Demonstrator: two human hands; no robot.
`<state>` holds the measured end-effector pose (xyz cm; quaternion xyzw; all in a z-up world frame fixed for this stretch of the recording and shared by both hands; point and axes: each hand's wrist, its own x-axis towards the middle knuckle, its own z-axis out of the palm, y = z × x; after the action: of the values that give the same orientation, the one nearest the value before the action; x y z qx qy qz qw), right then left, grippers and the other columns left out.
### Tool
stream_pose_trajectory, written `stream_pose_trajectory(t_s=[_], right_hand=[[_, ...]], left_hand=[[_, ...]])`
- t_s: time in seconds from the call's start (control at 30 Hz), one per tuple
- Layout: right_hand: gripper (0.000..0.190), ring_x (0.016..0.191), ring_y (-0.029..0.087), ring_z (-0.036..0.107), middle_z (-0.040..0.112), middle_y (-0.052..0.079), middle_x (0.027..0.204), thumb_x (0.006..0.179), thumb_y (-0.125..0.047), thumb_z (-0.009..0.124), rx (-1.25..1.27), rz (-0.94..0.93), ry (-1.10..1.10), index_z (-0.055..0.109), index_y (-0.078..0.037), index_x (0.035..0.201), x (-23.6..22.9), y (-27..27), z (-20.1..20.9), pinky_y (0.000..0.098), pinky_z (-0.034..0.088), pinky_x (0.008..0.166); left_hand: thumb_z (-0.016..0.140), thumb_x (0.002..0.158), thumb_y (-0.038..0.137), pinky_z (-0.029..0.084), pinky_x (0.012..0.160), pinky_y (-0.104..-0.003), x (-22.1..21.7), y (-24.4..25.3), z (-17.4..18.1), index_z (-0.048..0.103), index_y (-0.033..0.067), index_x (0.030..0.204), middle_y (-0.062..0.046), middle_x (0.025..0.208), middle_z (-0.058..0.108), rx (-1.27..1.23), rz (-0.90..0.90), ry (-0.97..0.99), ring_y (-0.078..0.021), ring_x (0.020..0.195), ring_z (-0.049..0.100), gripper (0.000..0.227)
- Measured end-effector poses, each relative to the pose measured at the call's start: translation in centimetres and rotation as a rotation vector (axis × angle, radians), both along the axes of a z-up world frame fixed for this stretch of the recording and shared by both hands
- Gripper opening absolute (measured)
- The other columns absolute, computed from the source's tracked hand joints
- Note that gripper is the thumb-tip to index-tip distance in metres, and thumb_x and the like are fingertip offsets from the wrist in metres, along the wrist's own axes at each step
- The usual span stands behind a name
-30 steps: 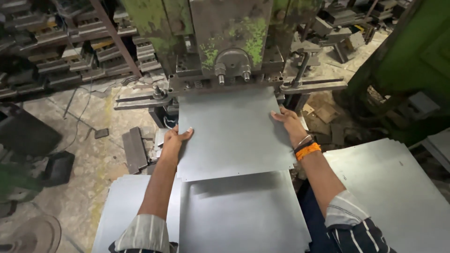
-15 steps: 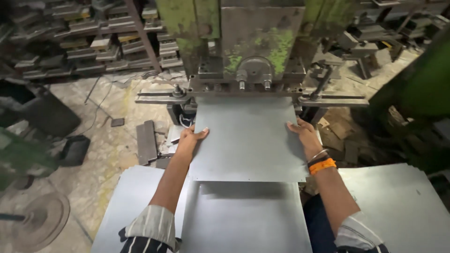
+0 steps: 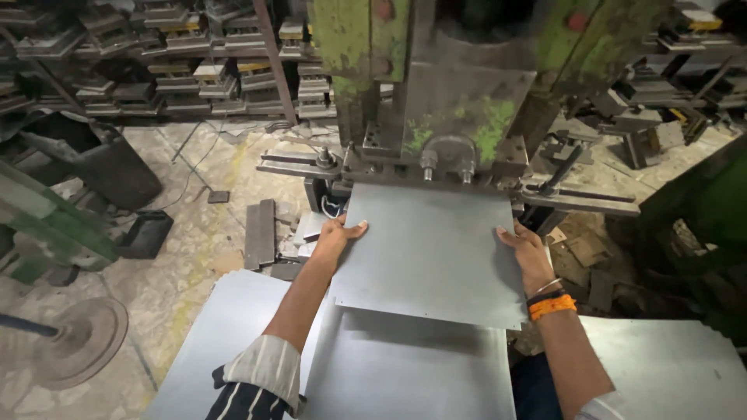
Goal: Manually feeding rectangular metal sheets into an industrial stamping press to create holes or indentations.
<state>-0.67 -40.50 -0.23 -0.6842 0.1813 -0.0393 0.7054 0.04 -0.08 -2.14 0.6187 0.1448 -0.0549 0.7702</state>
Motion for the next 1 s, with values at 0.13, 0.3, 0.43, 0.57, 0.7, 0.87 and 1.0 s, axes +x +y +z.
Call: stream_pose_trajectory(t_s=[0.13,0.3,0.43,0.57,0.7,0.87,1.0], right_hand=[[0.053,0.094,0.021,0.07,0.072,0.016,0.103,0.084,-0.021,0.083,-0.027,0.024,-0.041,0.066,-0.011,0.134,1.9,-1.7,-4.2,0.0402,0.055,0.084],[0.045,0.084,0.015,0.07,0.071,0.012,0.095,0.09,-0.014,0.078,-0.004,0.075,-0.235,0.065,-0.009,0.133,-0.1,-0.4,-2.3,0.0361,0.057,0.08],[0.045,0.106,0.034,0.065,0.068,0.023,0.116,0.095,-0.024,0.069,-0.405,0.134,-0.128,0.062,-0.003,0.134,-10.4,4.3,5.7,0.0482,0.05,0.097],[0.067,0.14,0.023,0.047,0.05,0.012,0.155,0.083,-0.002,0.061,-0.078,0.048,0.006,0.046,-0.001,0.148,-19.3,5.3,4.7,0.0382,0.037,0.111],[0.064,0.14,0.03,0.048,0.047,0.016,0.157,0.09,0.003,0.056,-0.028,-0.003,0.26,0.039,0.002,0.152,-24.1,7.1,6.0,0.0452,0.036,0.117],[0.074,0.105,0.031,0.053,0.045,0.018,0.128,0.08,-0.032,0.078,-0.706,0.128,0.2,0.054,-0.008,0.146,-22.6,4.2,-1.6,0.0389,0.049,0.09],[0.038,0.115,0.035,0.056,0.061,0.016,0.125,0.079,-0.03,0.077,-1.238,0.182,-0.412,0.075,-0.012,0.113,-19.6,7.2,0.8,0.0454,0.046,0.098]], left_hand=[[0.09,0.076,0.016,0.061,0.064,-0.036,0.0,0.8,-1.3,0.076,0.012,0.113,-0.012,0.082,0.074,-0.013,-0.007,-0.005,-0.0242,0.07,0.076,0.04],[0.083,0.083,0.017,0.06,0.074,-0.036,-3.4,0.0,2.8,0.07,0.0131,0.123,-0.01,0.092,0.069,-0.008,-0.027,-0.066,-0.0237,0.08,0.073,0.041],[0.073,0.093,0.034,0.039,0.105,-0.045,-10.9,-1.0,6.2,0.068,0.0169,0.133,-0.013,0.122,0.066,0.17,-0.036,-0.037,-0.0295,0.118,0.06,0.043],[0.061,0.093,0.018,0.047,0.115,-0.046,-21.1,-0.2,10.8,0.046,0.0055,0.151,-0.019,0.146,0.061,0.138,-0.067,0.132,-0.0319,0.133,0.063,0.061],[0.063,0.091,0.012,0.03,0.123,-0.06,-24.5,0.1,6.9,0.032,0.0006,0.156,-0.03,0.154,0.047,0.056,-0.038,0.236,-0.0438,0.146,0.045,0.073],[0.068,0.09,0.0,0.052,0.046,-0.023,-22.4,1.8,3.7,0.065,0.0242,0.132,-0.009,0.114,0.066,0.38,0.256,0.159,-0.0178,0.066,0.063,0.049],[0.065,0.089,-0.003,0.054,0.084,-0.031,-19.5,6.3,1.8,0.067,0.0059,0.116,-0.005,0.112,0.071,0.5,0.642,-0.334,-0.0173,0.091,0.065,0.028]])
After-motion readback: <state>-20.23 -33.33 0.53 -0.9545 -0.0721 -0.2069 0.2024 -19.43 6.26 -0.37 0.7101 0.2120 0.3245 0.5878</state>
